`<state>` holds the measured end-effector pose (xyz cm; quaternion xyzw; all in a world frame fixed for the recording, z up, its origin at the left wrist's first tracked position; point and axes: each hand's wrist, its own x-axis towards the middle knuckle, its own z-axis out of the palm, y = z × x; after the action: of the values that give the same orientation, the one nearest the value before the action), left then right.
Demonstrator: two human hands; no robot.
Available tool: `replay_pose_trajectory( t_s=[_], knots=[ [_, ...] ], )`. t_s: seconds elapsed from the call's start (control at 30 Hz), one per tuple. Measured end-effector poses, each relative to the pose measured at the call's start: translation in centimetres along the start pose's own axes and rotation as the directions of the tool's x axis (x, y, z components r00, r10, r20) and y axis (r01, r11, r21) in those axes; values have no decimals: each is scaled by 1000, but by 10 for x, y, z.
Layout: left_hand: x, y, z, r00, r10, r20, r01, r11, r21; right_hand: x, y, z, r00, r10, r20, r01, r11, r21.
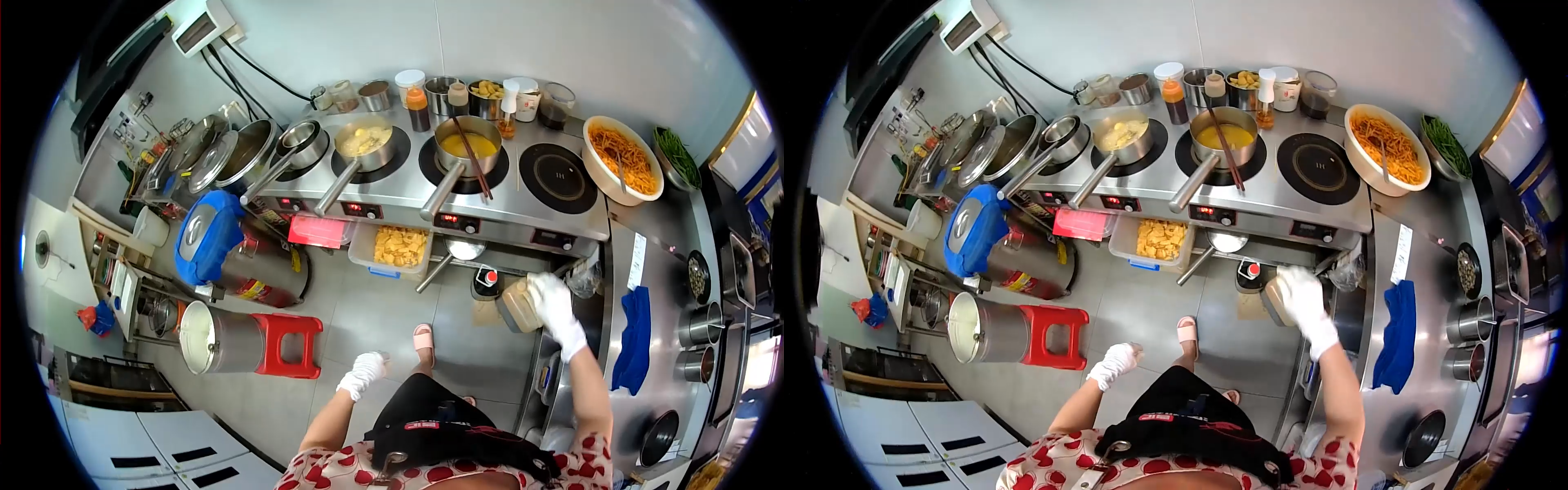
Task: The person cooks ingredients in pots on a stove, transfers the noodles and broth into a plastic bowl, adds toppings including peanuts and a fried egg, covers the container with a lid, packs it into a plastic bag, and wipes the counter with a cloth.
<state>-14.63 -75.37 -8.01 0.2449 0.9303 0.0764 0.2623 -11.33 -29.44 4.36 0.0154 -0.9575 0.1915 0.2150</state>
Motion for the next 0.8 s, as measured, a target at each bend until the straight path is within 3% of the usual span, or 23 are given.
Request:
replay_pose_trajectory(
  t_s=[0.1, 0.2, 0.3, 0.43, 0.53, 0.6, 0.63, 0.73, 0.8],
  knots=[
    [21, -52, -21, 987, -60, -148, 55, 998, -34, 104, 21, 25, 993, -98, -71, 91, 991, -93],
    [42, -88, -61, 989, -102, -110, 110, 991, 72, 193, 34, 47, 991, -132, -19, 123, 959, -256],
    [61, -118, -91, 949, -73, -308, 61, 997, -46, 264, 54, 74, 962, -259, 87, 271, 865, -422],
    [82, -137, -140, 840, -243, -486, 82, 941, -328, 328, 65, 101, 912, -357, 203, 410, 760, -504],
    [102, -132, -184, 719, -500, -483, 84, 752, -654, 361, 75, 120, 845, -341, 412, 523, 690, -501],
    [115, -131, -215, 678, -567, -468, -3, 634, -773, 378, 83, 131, 757, -345, 555, 617, 657, -433],
    [126, -132, -223, 649, -632, -424, -85, 494, -865, 383, 93, 140, 734, -410, 541, 656, 635, -409],
    [151, -124, -253, 600, -703, -382, -200, 330, -923, 395, 98, 147, 689, -482, 540, 692, 658, -296],
    [167, -117, -273, 641, -712, -289, -221, 189, -957, 391, 89, 135, 771, -493, 403, 590, 791, -162]
  ],
)
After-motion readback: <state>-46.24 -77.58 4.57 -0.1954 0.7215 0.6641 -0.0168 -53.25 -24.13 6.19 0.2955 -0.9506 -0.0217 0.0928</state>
